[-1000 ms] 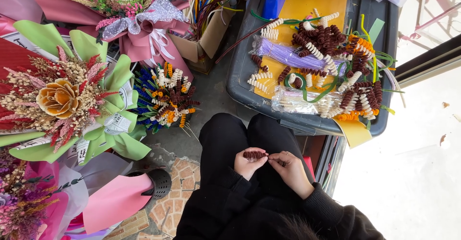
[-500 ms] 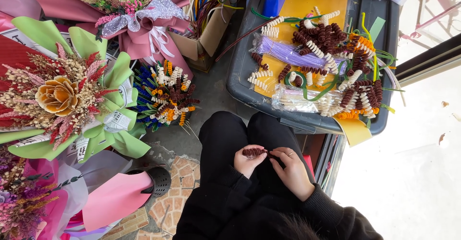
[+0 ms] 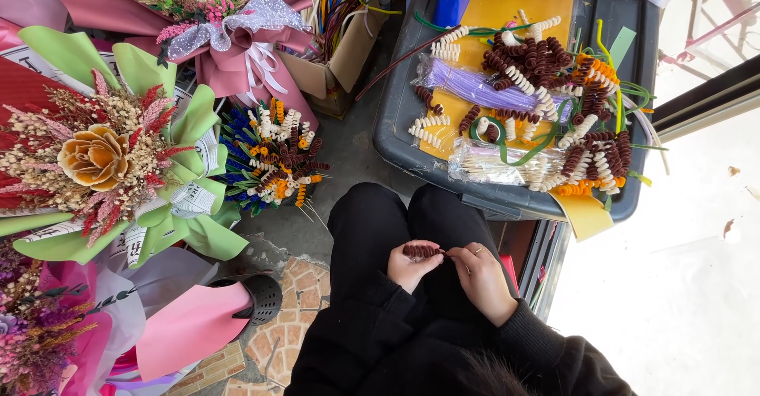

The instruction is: The person sits on the floor and assembles a decorative spiral by threading a brown spiral onto a thin stick and then wrapping green tape around the base. The person handles the spiral, stick, and tape by hand.

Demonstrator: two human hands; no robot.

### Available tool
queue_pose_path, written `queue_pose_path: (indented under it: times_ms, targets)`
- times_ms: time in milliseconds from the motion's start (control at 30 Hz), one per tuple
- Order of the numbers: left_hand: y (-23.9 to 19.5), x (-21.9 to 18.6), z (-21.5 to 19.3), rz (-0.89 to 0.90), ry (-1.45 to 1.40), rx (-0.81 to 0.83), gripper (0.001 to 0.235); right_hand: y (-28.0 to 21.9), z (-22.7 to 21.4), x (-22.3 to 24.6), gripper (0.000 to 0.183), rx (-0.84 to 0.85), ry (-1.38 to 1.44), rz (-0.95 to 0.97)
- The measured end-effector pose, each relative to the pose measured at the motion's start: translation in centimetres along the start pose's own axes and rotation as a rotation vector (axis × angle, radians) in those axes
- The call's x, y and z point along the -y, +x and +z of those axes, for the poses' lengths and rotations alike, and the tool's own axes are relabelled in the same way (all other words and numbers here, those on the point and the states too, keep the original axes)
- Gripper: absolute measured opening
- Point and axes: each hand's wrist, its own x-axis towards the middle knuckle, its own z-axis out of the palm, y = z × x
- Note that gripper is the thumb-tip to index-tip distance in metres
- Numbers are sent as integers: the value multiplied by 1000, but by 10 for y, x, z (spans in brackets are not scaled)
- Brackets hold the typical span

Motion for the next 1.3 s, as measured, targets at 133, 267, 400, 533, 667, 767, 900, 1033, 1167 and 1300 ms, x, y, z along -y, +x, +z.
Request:
queue_pose_path:
  times_ms: [133, 267, 400, 533, 667, 767, 900, 1033, 1167, 1300]
  targets:
    - [0, 1, -1, -17, -28, 20, 20, 1, -3, 1, 16, 3, -14, -44]
    - [2, 4, -2, 55, -32, 9, 19, 8, -15, 17, 17, 9, 34, -56]
    - [4, 10, -3, 69, -23, 33, 20, 11, -18, 22, 22, 33, 89, 17]
    - [0, -2, -1, 56, 86, 21, 21, 11, -13, 20, 17, -5, 118, 75]
    - [1, 2, -2, 58, 152, 8, 18, 10, -11, 20, 11, -18, 170, 133]
    - [1, 2, -1, 44, 143, -3, 18, 7, -4, 15, 10, -46, 132, 105]
    - [2, 6, -3, 47, 55, 13, 19, 3, 6, 6, 10, -121, 43, -39]
    - [4, 8, -3, 44, 2, 23, 20, 5, -1, 10, 8, -96, 20, -41]
    - [5, 12, -3, 40, 55, 66, 26, 6, -5, 9, 11, 3, 82, 136]
    - [13, 25, -7, 6, 48, 169, 57, 12, -14, 5, 12, 145, 244, 513]
